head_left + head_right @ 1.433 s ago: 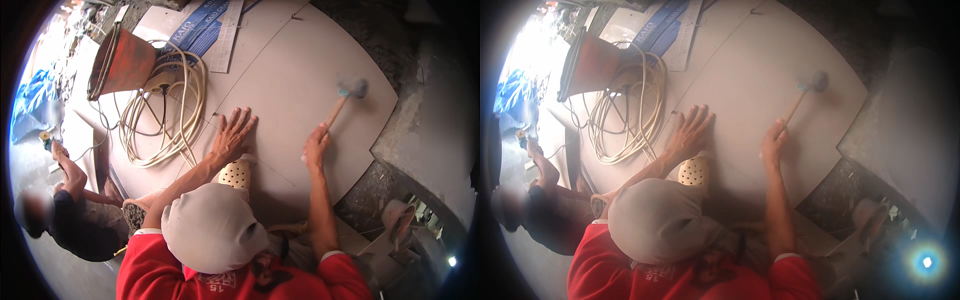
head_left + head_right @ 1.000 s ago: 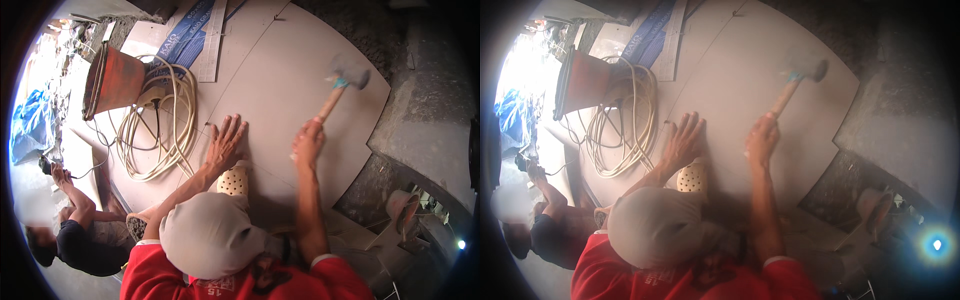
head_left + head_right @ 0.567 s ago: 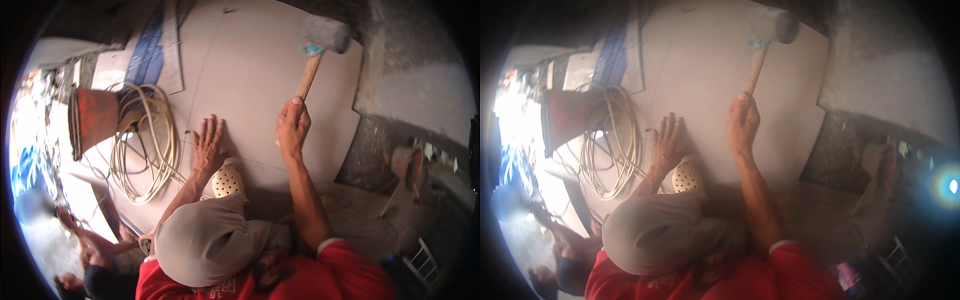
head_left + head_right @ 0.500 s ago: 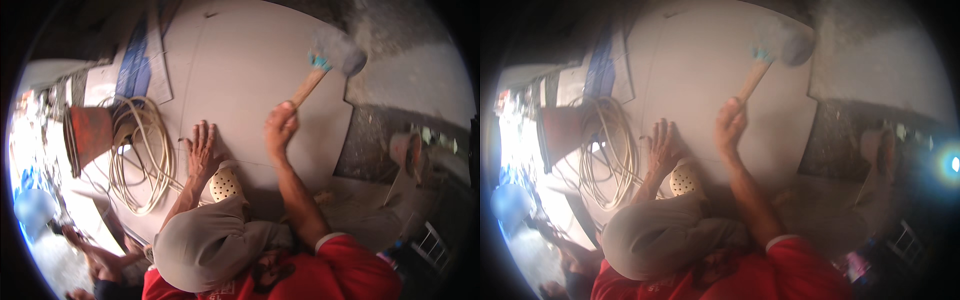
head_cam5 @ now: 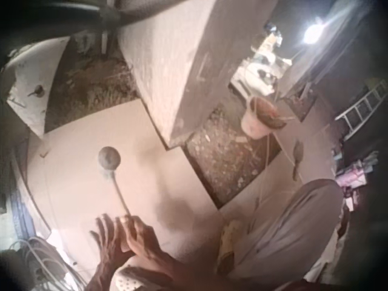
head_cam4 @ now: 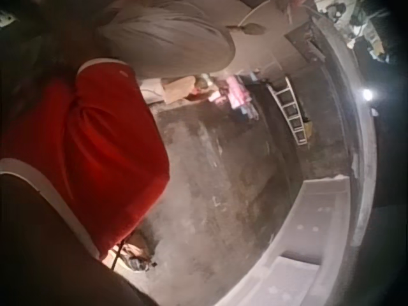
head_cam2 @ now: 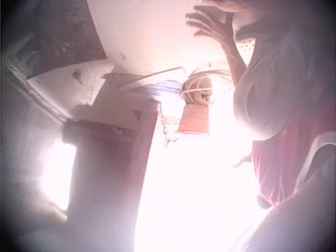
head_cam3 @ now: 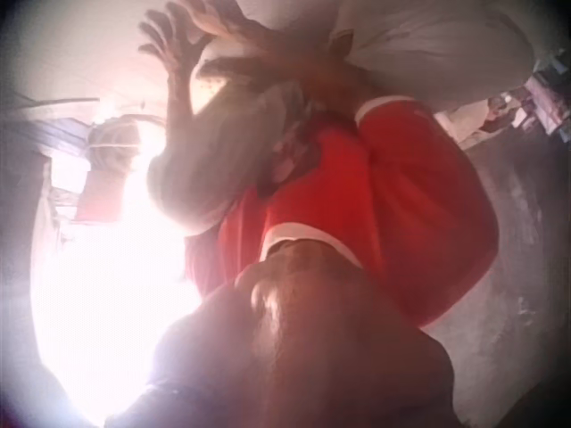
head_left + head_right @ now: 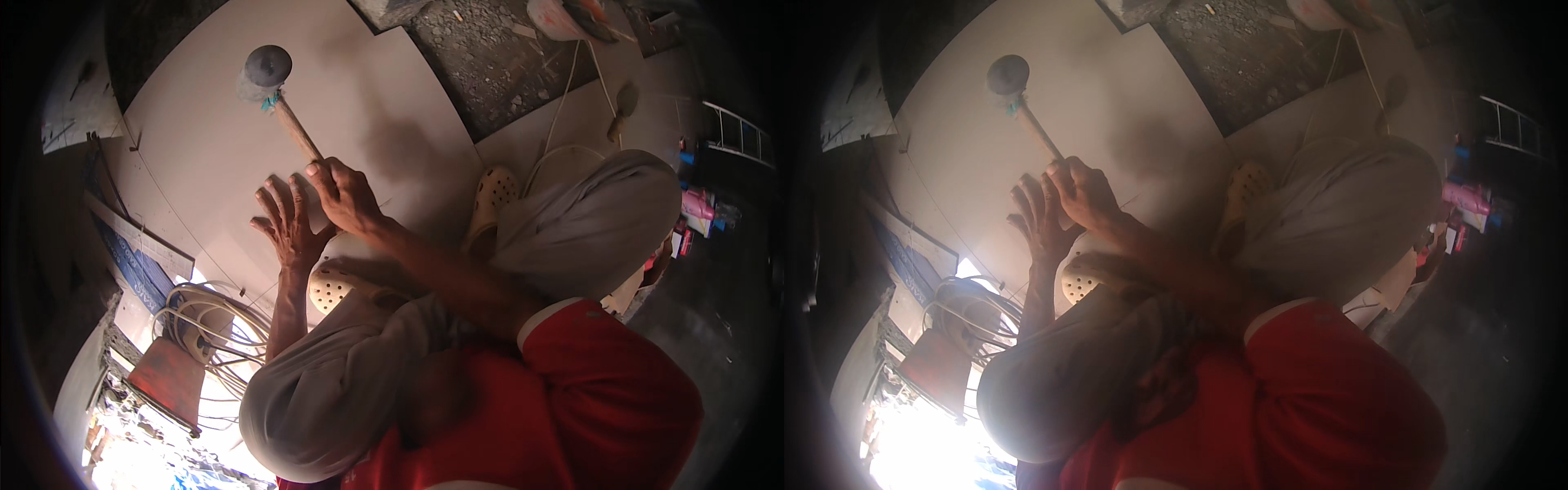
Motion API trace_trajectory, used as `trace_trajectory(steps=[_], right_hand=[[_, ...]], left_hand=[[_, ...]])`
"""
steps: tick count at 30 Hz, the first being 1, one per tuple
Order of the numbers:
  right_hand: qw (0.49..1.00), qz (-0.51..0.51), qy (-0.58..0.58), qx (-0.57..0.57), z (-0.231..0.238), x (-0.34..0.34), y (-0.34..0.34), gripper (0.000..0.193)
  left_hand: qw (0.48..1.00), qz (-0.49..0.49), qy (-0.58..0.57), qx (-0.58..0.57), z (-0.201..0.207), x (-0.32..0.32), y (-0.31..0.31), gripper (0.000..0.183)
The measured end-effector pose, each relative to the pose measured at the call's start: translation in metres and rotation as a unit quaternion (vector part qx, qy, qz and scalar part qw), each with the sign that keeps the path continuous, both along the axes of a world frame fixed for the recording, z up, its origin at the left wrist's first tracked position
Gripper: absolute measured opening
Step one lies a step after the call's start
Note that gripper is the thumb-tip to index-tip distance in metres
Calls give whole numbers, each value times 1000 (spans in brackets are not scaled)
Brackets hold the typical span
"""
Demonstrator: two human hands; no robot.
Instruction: The person places a large tile on the floor, taps it with a rubber mallet to seat it, and inserts plastic tile spacers between adjacent tiles. The person repeats this process for multiple tiles, adjusting positions and tapping them into place.
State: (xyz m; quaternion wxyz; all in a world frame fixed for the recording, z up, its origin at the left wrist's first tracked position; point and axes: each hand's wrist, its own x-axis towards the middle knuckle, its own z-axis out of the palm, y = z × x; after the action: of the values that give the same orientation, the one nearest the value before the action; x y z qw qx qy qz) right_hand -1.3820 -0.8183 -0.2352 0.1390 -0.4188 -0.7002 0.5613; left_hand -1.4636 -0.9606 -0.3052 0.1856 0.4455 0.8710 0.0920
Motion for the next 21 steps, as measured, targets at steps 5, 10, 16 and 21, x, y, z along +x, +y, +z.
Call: trace_trajectory(steps=[5,10,16,21], right_hand=[[997,-49,56,27,20,-4,35,40],[965,-127,220,57,21,-6,51,35],[974,-93,83,188,3,-11,23,30],[989,-55,98,100,13,-6,32,30]], left_hand=[[997,-81,-11,-9,14,-1,13,138],[996,-68,-38,-49,18,2,19,136],[997,-64,-34,-27,21,0,20,137],[998,-46,-33,-27,22,-2,25,139]])
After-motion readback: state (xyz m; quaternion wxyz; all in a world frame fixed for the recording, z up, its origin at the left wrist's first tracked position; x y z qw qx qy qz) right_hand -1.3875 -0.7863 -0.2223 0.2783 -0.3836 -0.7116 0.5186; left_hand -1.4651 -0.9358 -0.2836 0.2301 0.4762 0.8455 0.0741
